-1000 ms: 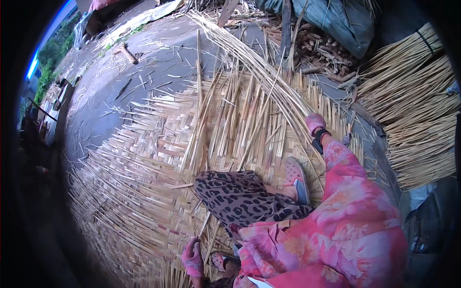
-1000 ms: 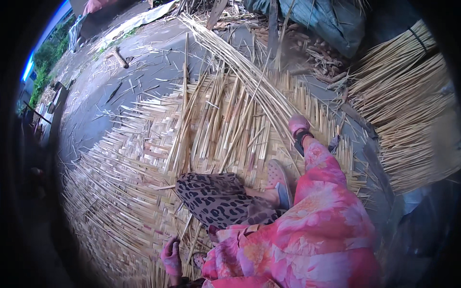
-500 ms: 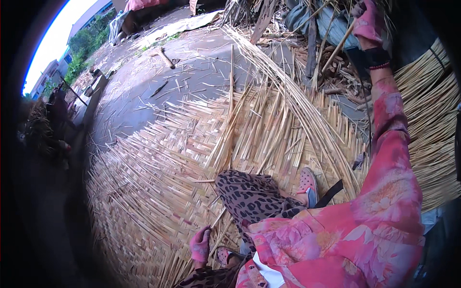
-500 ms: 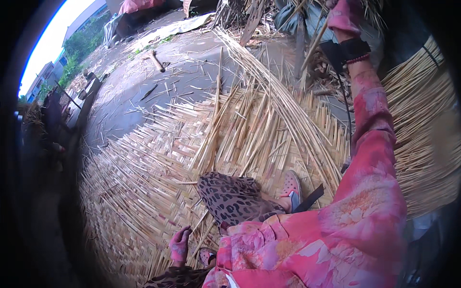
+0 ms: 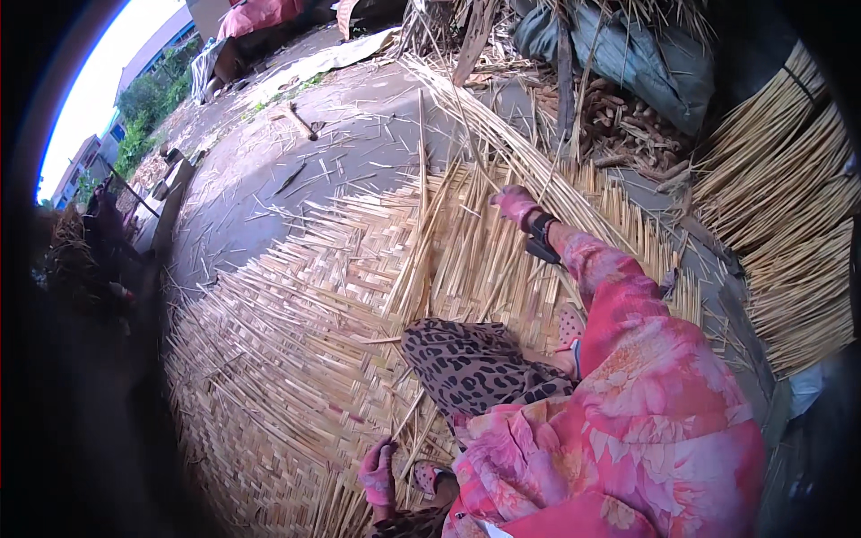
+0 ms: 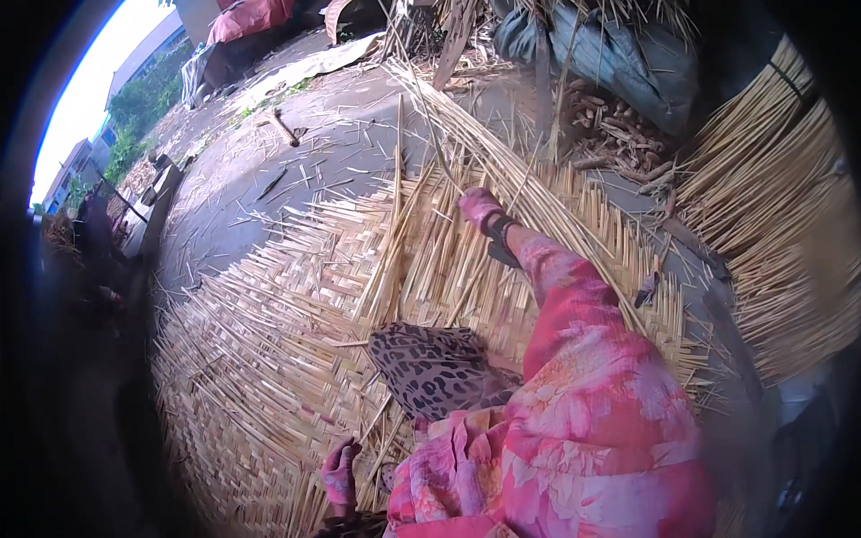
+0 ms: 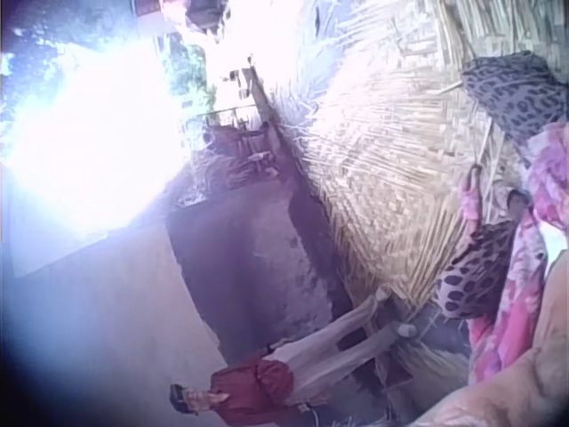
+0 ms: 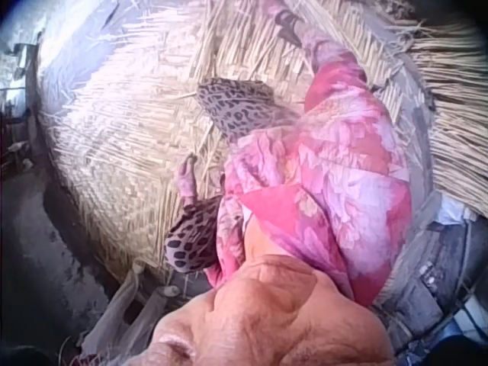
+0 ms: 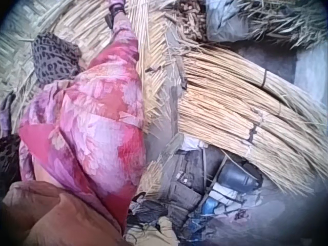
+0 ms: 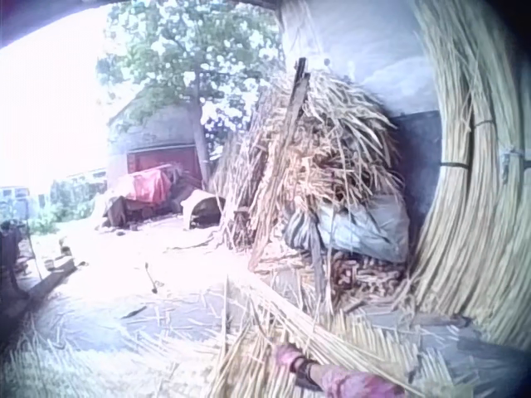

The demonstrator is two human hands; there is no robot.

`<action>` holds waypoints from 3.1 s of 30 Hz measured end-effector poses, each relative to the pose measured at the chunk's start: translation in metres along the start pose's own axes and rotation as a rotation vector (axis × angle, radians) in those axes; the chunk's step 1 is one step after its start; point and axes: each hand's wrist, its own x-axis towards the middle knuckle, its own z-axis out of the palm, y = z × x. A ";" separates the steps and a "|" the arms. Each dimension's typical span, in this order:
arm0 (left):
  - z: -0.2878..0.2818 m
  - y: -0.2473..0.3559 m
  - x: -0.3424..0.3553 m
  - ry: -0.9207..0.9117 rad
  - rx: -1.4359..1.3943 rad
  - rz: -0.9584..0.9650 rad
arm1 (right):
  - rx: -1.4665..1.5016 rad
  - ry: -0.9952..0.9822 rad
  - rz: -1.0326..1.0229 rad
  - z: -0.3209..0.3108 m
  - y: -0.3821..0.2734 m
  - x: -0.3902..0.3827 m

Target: Weaving and interlocking bamboo strips to create or repair a mat.

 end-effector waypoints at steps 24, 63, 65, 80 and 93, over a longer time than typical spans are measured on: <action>0.003 -0.024 0.014 -0.028 -0.005 -0.259 | -0.975 -0.141 0.153 -0.031 0.184 -0.095; -0.005 0.004 0.015 -0.108 0.010 -0.214 | 1.745 -0.726 0.214 -0.076 -0.002 -0.133; -0.014 0.051 0.029 -0.142 0.060 -0.230 | 1.429 -0.982 0.268 -0.070 -0.102 -0.178; -0.032 0.153 0.035 0.019 0.650 0.475 | 0.569 -0.149 -1.263 -0.008 -0.296 -0.220; -0.147 0.098 -0.122 1.060 1.401 0.457 | 0.033 0.344 -1.615 -0.044 -0.326 -0.043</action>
